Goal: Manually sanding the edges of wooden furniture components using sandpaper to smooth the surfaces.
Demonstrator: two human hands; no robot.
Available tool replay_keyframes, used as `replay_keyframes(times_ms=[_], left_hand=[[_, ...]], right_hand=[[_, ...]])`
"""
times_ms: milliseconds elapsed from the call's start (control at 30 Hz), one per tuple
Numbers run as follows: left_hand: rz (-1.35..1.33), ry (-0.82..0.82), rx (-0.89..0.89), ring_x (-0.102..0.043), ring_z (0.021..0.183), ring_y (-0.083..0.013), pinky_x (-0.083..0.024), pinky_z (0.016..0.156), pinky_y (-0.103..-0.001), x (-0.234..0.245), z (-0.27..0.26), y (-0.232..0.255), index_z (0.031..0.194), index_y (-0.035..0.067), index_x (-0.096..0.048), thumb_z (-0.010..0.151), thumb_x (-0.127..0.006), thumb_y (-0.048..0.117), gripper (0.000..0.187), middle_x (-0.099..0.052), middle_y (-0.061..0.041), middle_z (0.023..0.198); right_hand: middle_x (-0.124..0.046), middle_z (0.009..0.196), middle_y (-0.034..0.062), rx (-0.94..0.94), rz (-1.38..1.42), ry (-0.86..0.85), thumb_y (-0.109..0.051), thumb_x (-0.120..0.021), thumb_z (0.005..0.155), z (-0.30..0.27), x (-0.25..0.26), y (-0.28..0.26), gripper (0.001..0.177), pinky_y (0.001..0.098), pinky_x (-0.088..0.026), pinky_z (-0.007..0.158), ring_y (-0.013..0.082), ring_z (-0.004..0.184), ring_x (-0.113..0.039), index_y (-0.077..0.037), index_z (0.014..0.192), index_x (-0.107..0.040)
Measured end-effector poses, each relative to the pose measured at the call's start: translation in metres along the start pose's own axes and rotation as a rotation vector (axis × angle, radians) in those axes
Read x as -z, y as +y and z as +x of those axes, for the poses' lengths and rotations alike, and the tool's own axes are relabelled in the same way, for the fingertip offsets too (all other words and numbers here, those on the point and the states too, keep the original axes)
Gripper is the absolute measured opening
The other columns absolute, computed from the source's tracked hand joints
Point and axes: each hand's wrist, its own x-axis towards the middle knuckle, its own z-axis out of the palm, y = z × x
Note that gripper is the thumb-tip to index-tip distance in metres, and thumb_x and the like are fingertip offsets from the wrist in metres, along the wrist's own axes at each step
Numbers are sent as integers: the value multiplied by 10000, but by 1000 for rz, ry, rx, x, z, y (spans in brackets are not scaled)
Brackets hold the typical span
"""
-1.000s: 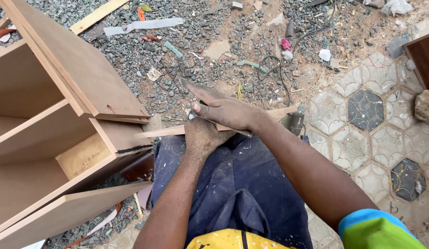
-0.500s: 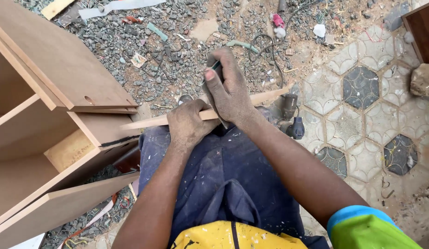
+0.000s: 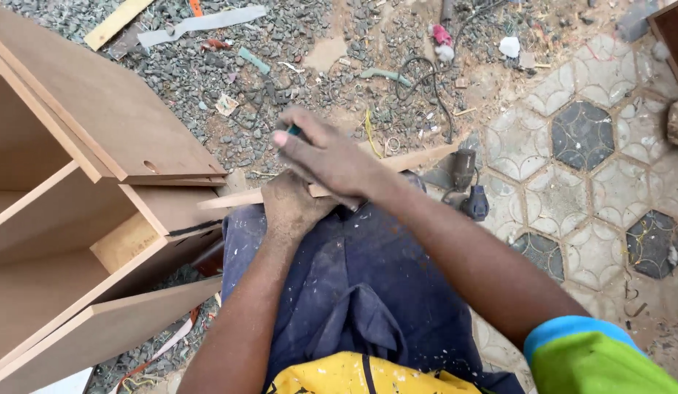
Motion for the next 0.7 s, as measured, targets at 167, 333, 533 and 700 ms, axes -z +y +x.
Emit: replay_keyframes(times_ms=[167, 333, 533, 700], left_hand=[[-271, 196, -276, -750, 869, -301, -562, 864, -368, 13, -14, 21, 824, 140, -739, 686, -938, 510, 442, -746, -74, 762], [-118, -14, -25, -722, 967, -257, -564, 825, -390, 3, -3, 12, 848, 287, -742, 598, -862, 610, 426, -735, -19, 858], [-84, 22, -12, -733, 951, -222, -566, 829, -367, -4, -1, 3, 834, 322, -737, 601, -847, 626, 399, -730, 23, 832], [-458, -113, -180, -723, 1043, -402, -575, 942, -466, 33, -11, 26, 1056, 152, -772, 688, -897, 455, 493, -763, -159, 952]], right_hand=[[-475, 1485, 291, -743, -217, -365, -703, -362, 956, -16, 40, 110, 783, 562, -245, 1245, 454, 1436, -398, -70, 1390, -518], [-357, 1552, 280, -681, -258, -470, -623, -354, 962, 12, 10, 31, 758, 574, -251, 1231, 497, 1456, -339, -146, 1551, -365], [-379, 1500, 181, -689, -143, -112, -721, -418, 937, -4, 8, 76, 686, 538, -294, 1203, 445, 1426, -399, -291, 1471, -449], [-482, 1318, 184, -550, -37, 460, -615, -435, 1038, -41, 19, 105, 548, 543, -340, 1139, 425, 1322, -480, -172, 1337, -551]])
